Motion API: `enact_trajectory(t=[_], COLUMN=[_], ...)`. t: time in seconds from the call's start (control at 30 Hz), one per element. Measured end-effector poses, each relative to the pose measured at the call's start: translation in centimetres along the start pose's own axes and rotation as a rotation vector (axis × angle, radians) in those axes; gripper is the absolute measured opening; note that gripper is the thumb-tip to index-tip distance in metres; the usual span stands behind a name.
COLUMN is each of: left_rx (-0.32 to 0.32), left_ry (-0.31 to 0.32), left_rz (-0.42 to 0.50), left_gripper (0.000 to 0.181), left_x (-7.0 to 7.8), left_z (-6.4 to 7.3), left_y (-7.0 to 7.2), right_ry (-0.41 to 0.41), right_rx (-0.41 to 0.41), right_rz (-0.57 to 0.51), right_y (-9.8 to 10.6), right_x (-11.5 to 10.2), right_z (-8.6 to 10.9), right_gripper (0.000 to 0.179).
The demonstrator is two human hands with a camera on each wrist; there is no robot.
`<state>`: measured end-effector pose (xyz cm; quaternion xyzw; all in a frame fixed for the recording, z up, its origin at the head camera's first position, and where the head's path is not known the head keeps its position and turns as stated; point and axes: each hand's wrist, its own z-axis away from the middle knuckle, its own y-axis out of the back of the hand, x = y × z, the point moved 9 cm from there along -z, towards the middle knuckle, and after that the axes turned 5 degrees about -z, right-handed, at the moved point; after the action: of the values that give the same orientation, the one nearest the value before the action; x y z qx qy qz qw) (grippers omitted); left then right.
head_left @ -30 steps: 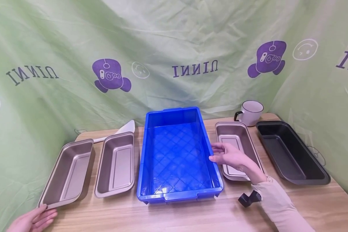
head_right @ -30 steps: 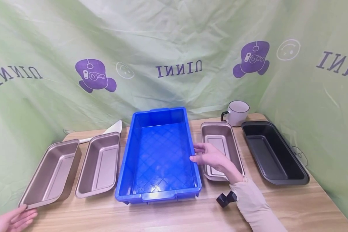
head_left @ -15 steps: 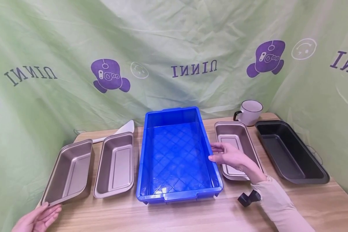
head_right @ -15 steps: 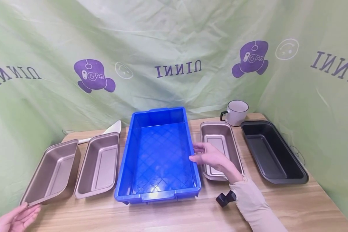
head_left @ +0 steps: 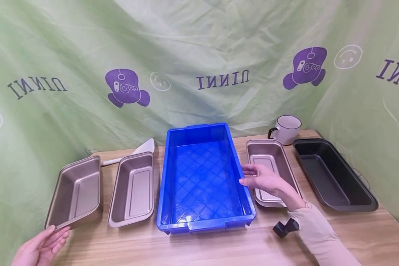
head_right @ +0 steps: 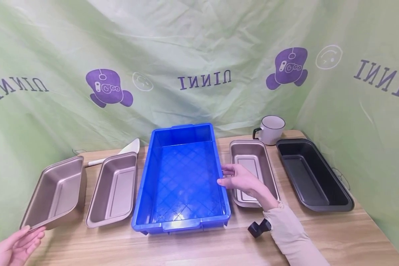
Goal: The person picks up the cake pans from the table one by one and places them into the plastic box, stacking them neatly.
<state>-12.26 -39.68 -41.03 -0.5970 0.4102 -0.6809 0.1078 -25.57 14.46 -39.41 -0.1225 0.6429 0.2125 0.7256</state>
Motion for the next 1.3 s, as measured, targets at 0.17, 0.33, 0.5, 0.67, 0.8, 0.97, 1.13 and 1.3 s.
enact_trajectory(t=[0.17, 0.33, 0.5, 0.67, 0.8, 0.97, 1.13, 1.3], left_rx=[0.054, 0.037, 0.046, 0.105, 0.101, 0.114, 0.103, 0.115], left_ry=[-0.055, -0.164, -0.249, -0.278, -0.296, -0.273, -0.240, -0.219], left_rz=[-0.056, -0.087, -0.116, -0.138, -0.184, -0.222, -0.260, -0.306], left_gripper=[0.056, 0.054, 0.051, 0.047, 0.048, 0.045, 0.043, 0.040], left_x=[0.7, 1.4, 1.9, 2.2, 2.2, 1.6, 0.6, -0.4], left_z=[-0.6, -1.6, -2.9, -4.7, -6.8, -9.2, -11.5, -13.3], left_y=[-0.8, -2.4, -4.1, -5.7, -7.3, -8.7, -10.1, -11.5], right_ry=[-0.006, -0.010, -0.011, -0.004, -0.003, 0.002, 0.006, 0.008], right_rx=[0.008, 0.025, 0.027, 0.020, 0.020, 0.015, 0.013, 0.004], right_rz=[-0.001, 0.009, 0.008, 0.009, 0.009, 0.015, 0.012, 0.005], right_y=[0.2, 0.4, 0.3, 0.3, 0.3, 0.4, 0.3, 0.1], right_x=[0.2, 0.4, 0.3, 0.2, 0.3, 0.3, 0.2, 0.2], right_z=[0.0, 0.0, 0.1, 0.2, 0.2, 0.2, 0.1, 0.0], right_gripper=[0.067, 0.068, 0.067, 0.067, 0.068, 0.068, 0.068, 0.067])
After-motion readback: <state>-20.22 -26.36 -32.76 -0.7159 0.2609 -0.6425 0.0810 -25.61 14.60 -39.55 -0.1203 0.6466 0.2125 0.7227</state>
